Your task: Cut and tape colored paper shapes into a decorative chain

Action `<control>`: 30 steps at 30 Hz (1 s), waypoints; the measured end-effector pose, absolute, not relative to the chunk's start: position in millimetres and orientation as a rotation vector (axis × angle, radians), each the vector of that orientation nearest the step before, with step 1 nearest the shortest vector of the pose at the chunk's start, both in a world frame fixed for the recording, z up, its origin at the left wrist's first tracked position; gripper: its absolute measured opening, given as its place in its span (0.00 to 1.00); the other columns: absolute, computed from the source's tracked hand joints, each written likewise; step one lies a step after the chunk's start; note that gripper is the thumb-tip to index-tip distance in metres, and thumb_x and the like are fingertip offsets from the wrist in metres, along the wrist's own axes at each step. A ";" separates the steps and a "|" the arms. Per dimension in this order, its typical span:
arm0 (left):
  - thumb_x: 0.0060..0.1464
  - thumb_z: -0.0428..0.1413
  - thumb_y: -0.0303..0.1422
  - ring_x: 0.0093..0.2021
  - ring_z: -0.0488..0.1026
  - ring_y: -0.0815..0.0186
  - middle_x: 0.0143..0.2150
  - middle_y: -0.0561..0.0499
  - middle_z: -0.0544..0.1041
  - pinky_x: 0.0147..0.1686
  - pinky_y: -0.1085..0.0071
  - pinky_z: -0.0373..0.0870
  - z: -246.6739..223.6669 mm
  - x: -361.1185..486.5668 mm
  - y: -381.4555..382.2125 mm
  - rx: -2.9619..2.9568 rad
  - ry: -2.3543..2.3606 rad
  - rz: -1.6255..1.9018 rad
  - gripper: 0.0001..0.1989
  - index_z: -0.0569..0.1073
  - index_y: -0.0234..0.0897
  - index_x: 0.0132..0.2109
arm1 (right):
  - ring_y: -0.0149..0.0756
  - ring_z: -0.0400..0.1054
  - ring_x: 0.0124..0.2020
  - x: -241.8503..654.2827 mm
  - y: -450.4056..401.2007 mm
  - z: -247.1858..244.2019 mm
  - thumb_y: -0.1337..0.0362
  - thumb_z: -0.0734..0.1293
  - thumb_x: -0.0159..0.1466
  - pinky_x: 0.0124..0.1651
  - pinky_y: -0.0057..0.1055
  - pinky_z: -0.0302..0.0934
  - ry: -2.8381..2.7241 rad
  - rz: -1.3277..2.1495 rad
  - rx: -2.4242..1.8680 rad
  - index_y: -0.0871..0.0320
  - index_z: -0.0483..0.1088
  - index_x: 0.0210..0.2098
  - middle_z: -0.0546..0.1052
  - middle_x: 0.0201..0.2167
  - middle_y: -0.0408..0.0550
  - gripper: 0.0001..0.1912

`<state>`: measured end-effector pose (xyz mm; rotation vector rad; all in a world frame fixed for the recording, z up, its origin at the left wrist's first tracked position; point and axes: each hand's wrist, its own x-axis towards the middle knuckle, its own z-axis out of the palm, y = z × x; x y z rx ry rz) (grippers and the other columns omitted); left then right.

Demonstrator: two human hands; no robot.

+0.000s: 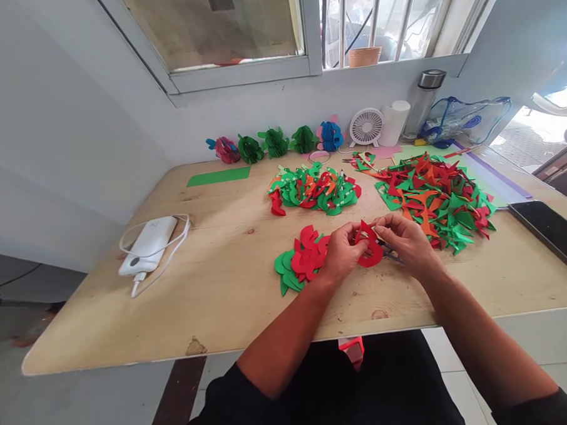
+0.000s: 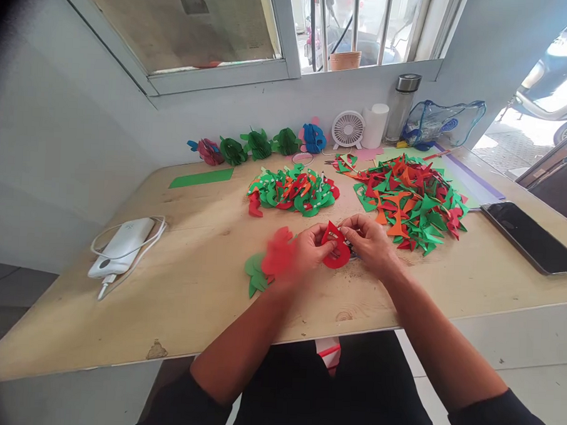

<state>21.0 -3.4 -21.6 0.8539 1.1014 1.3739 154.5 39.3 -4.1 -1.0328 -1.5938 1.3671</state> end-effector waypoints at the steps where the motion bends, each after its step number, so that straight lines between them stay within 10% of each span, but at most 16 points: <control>1: 0.41 0.59 0.24 0.22 0.71 0.72 0.27 0.53 0.76 0.26 0.75 0.71 -22.9 21.8 -3.1 0.863 1.095 1.375 0.11 0.73 0.34 0.36 | 0.31 0.65 0.25 153.0 38.5 -3.5 0.52 0.69 0.53 0.26 0.28 0.60 -1.583 1.382 -1.021 0.57 0.67 0.28 0.73 0.26 0.44 0.15; 30: 0.41 0.63 0.37 0.19 0.72 0.69 0.22 0.53 0.75 0.21 0.75 0.69 -12.8 25.1 -6.0 0.804 1.120 1.310 0.13 0.72 0.32 0.32 | 0.30 0.63 0.24 148.4 38.0 -17.0 0.58 0.65 0.56 0.26 0.28 0.57 -1.748 0.986 -1.157 0.58 0.68 0.28 0.74 0.25 0.45 0.09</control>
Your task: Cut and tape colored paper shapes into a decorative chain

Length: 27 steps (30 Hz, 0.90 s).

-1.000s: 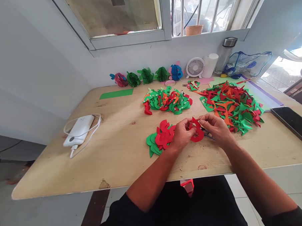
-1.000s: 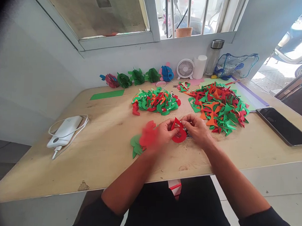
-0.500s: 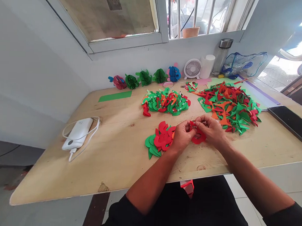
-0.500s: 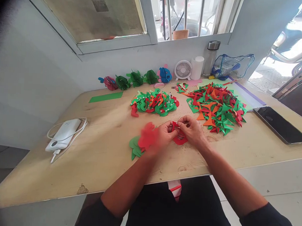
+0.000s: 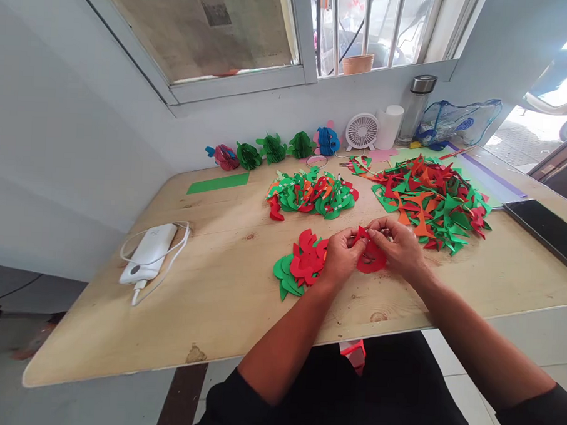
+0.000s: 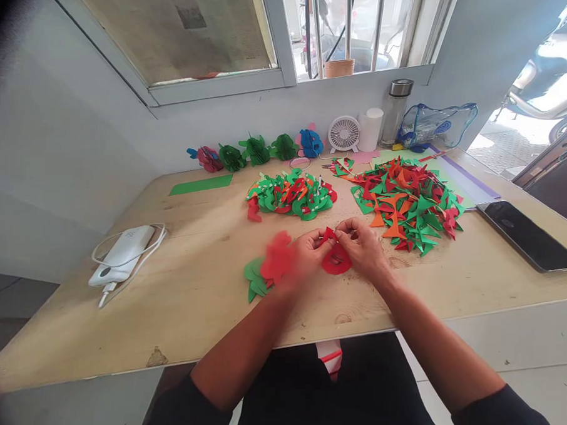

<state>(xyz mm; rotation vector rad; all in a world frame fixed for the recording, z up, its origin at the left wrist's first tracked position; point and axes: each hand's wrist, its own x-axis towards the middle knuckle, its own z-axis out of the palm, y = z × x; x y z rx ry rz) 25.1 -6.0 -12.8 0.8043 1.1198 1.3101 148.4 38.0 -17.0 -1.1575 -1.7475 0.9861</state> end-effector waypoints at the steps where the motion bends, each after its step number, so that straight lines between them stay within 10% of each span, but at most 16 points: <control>1: 0.40 0.63 0.36 0.18 0.72 0.70 0.22 0.53 0.75 0.21 0.75 0.69 -11.5 25.2 -6.6 0.800 1.130 1.310 0.13 0.73 0.32 0.33 | 0.30 0.63 0.24 148.7 38.2 -17.3 0.58 0.65 0.57 0.26 0.28 0.57 -1.752 0.975 -1.163 0.58 0.68 0.27 0.74 0.25 0.44 0.09; 27: 0.47 0.57 0.35 0.21 0.68 0.70 0.22 0.53 0.73 0.22 0.74 0.68 -9.8 21.8 -6.7 0.779 1.274 1.351 0.08 0.75 0.34 0.27 | 0.29 0.61 0.21 148.6 34.2 -8.6 0.59 0.65 0.56 0.23 0.26 0.56 -1.738 0.961 -1.153 0.57 0.68 0.27 0.70 0.19 0.41 0.08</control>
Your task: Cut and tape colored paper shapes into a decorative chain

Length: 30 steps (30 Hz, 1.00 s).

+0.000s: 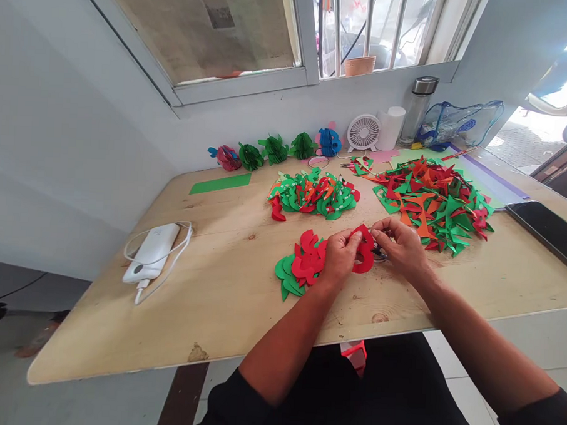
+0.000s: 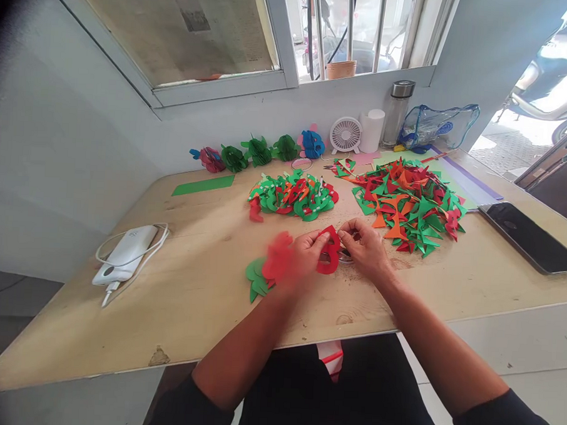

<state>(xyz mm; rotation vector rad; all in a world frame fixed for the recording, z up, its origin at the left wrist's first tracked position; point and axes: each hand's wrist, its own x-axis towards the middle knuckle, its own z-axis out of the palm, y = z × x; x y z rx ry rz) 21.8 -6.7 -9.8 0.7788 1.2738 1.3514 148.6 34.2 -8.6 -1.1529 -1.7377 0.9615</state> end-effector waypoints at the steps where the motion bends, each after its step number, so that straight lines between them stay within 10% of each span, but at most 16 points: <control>1: 0.47 0.57 0.35 0.22 0.69 0.70 0.23 0.53 0.74 0.22 0.74 0.68 -9.9 21.3 -7.4 0.779 1.279 1.347 0.08 0.75 0.34 0.28 | 0.29 0.61 0.21 148.7 34.4 -8.3 0.59 0.65 0.56 0.23 0.26 0.55 -1.734 0.959 -1.153 0.57 0.68 0.26 0.69 0.19 0.41 0.08; 14: 0.44 0.55 0.33 0.21 0.64 0.73 0.21 0.54 0.71 0.18 0.79 0.62 -11.1 22.4 -9.5 0.773 1.448 1.420 0.07 0.74 0.33 0.28 | 0.34 0.66 0.34 150.3 31.2 -7.2 0.56 0.64 0.60 0.36 0.31 0.61 -1.729 1.128 -0.816 0.56 0.65 0.28 0.72 0.33 0.47 0.10; 30: 0.39 0.61 0.34 0.23 0.71 0.71 0.26 0.51 0.75 0.20 0.77 0.68 -6.8 20.7 -11.2 0.609 1.141 1.435 0.10 0.72 0.32 0.29 | 0.32 0.64 0.26 151.5 31.2 -6.9 0.59 0.63 0.61 0.31 0.30 0.59 -1.930 0.765 -1.034 0.56 0.66 0.28 0.72 0.24 0.43 0.08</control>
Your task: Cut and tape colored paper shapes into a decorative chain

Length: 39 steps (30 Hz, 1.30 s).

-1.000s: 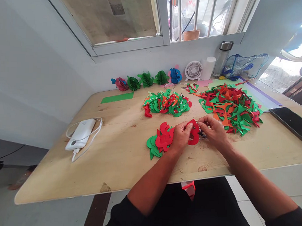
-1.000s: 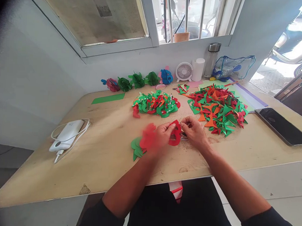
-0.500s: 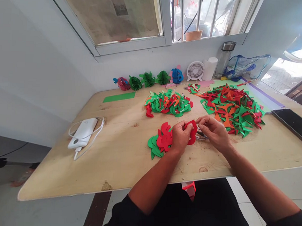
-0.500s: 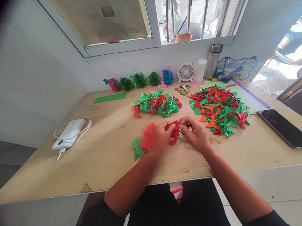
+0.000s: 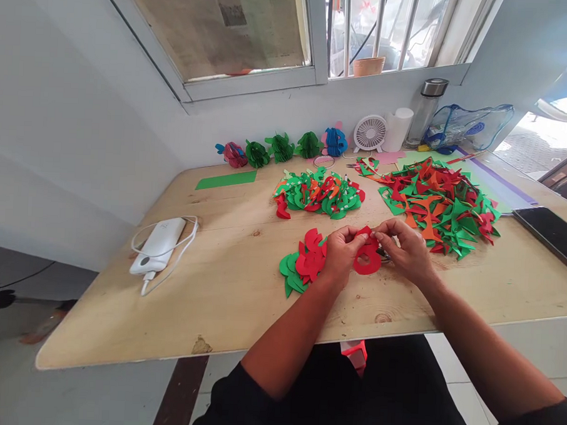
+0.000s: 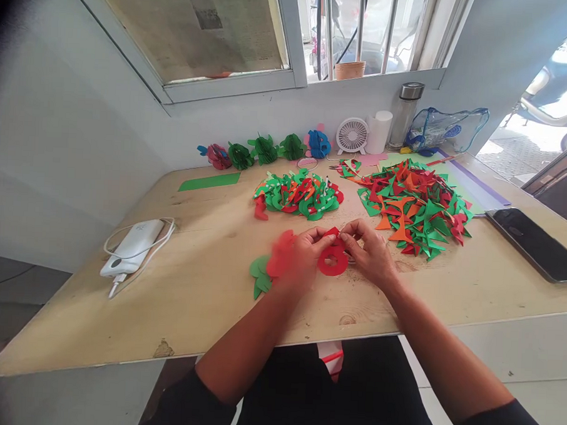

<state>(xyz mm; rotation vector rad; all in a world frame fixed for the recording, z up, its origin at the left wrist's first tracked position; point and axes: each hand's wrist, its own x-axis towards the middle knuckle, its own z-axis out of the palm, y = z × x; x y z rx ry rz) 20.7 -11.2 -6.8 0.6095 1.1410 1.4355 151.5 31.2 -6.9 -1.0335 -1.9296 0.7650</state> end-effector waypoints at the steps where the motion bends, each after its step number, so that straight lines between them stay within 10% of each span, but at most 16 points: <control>1: 0.40 0.61 0.34 0.22 0.70 0.72 0.26 0.52 0.75 0.20 0.77 0.68 -6.0 20.6 -11.7 0.614 1.139 1.419 0.09 0.72 0.32 0.29 | 0.32 0.64 0.26 151.8 31.6 -7.4 0.59 0.63 0.60 0.31 0.30 0.59 -1.923 0.761 -1.034 0.56 0.66 0.28 0.72 0.24 0.43 0.08; 39: 0.36 0.65 0.35 0.27 0.73 0.69 0.27 0.49 0.78 0.28 0.74 0.67 -13.7 23.2 -7.2 0.570 1.031 1.426 0.11 0.77 0.33 0.30 | 0.35 0.68 0.35 151.2 35.6 -10.4 0.58 0.65 0.60 0.39 0.32 0.62 -1.787 1.021 -0.939 0.56 0.67 0.28 0.73 0.33 0.47 0.08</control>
